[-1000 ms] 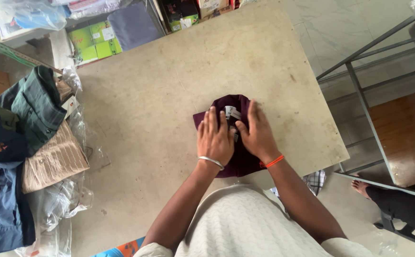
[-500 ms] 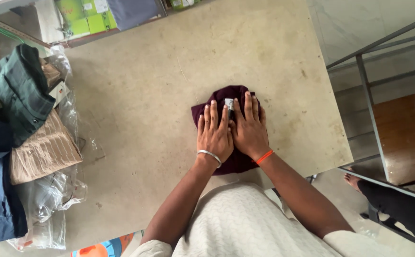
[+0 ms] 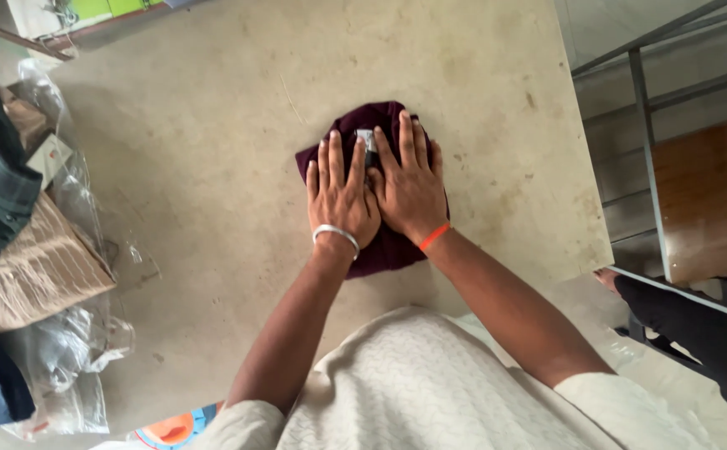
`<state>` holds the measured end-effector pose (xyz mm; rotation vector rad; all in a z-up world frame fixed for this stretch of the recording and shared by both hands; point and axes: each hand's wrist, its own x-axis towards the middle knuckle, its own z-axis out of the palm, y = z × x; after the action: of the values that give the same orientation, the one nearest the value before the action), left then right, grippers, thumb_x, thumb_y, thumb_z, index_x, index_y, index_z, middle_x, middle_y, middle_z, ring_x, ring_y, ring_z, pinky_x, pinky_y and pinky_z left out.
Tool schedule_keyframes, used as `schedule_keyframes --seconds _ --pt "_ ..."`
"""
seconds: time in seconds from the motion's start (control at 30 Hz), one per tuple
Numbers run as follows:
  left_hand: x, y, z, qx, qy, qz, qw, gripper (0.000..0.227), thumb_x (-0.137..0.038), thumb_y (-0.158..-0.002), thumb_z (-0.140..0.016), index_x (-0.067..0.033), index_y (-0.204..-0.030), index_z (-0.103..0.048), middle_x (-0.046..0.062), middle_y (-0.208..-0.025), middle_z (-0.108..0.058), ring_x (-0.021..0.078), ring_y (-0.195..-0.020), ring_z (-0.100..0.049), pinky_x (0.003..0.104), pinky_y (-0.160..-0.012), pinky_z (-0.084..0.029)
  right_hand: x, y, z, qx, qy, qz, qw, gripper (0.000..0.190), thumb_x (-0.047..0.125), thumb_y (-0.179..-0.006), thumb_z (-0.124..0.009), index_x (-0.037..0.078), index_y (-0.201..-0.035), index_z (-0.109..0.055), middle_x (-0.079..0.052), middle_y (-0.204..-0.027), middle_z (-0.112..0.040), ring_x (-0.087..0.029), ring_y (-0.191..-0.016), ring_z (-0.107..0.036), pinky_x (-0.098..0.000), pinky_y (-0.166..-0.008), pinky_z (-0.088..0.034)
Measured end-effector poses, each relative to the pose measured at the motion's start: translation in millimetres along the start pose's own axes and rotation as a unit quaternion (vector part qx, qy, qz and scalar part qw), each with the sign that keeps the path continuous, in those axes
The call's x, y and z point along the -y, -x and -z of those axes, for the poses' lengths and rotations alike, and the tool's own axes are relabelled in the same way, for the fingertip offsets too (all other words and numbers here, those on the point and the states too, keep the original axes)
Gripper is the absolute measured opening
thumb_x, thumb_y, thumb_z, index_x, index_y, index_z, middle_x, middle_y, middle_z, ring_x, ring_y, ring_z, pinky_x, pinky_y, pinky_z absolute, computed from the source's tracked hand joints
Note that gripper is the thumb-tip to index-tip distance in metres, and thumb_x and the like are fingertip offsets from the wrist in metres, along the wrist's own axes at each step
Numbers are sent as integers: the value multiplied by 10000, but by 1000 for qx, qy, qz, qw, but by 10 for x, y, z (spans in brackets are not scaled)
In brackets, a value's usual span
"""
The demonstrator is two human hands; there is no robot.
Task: The person spreads a maroon shirt face-down on a table, smooths it with both hands, folds the sleeves and sides inward, then folds it into a compact rectangle. They turn the folded shirt over, adjust it, and place it into a clear plastic bag on the table.
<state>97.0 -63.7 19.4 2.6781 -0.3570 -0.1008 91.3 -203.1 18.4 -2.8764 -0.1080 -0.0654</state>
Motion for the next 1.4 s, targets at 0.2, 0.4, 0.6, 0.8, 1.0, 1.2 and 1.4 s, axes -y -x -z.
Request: schedule_keyframes --seconds 0.2,0.4,0.6,0.8,1.0,1.2,1.4 --pt "-1 -44 216 -8 56 -4 998 672 -311 -984 -540 -106 -1591 -336 216 -1630 -342 401 -1510 -314 535 -1219 -255 -208 9 -115 -25 -54 22 998 645 409 -1044 -498 106 -1599 -373 -253 -1674 -193 -434 -1516 -290 -585 -1204 -235" --pt "344 808 863 -146 202 -20 968 687 -175 -983 -652 24 -1564 -345 244 -1513 -517 408 -1380 -511 457 -1148 -393 -693 380 117 -110 -203 90 969 728 319 -1128 -505 -22 -1656 -137 -282 -1724 -121 -432 -1587 -252 -512 -1262 -204" --pt "1069 2664 429 173 501 104 841 236 -33 -932 -558 21 -1103 -711 125 -1069 -795 193 -996 -736 370 -939 -589 -772 1307 315 -136 -277 23 951 560 95 -1081 -506 -72 -1579 -311 -198 -1354 -572 -319 -1211 -582 -409 -1033 -440" --pt "1205 3422 -407 322 144 368 861 541 -271 -927 -633 -31 -1403 -538 257 -1312 -627 403 -1170 -601 423 -988 -485 -466 1671 254 -55 -273 99 955 94 118 -970 -635 61 -981 -709 -51 -801 -710 -222 -678 -664 -372 -687 -548" --pt "1838 3759 -1862 240 170 254 922 556 -372 -962 -623 -76 -1421 -521 175 -1482 -502 363 -1363 -437 434 -1120 -362 -350 1607 312 -52 -208 154 965 61 144 -887 -719 91 -864 -739 -40 -779 -733 -245 -685 -686 -384 -645 -545" --pt "1450 3156 -1310 211 31 211 954 453 -408 -939 -599 -158 -1310 -666 92 -1386 -637 324 -1290 -557 444 -1067 -430 -359 1617 290 -57 -208 153 964 86 148 -900 -717 88 -839 -734 -44 -781 -735 -247 -685 -688 -377 -631 -544" --pt "1007 2990 -550 277 -6 257 926 368 -380 -974 -541 -193 -1242 -710 102 -1321 -679 346 -1236 -610 451 -1025 -492 -354 1619 305 -58 -202 135 968 106 162 -888 -723 90 -811 -731 -52 -742 -719 -259 -642 -660 -388 -604 -527"
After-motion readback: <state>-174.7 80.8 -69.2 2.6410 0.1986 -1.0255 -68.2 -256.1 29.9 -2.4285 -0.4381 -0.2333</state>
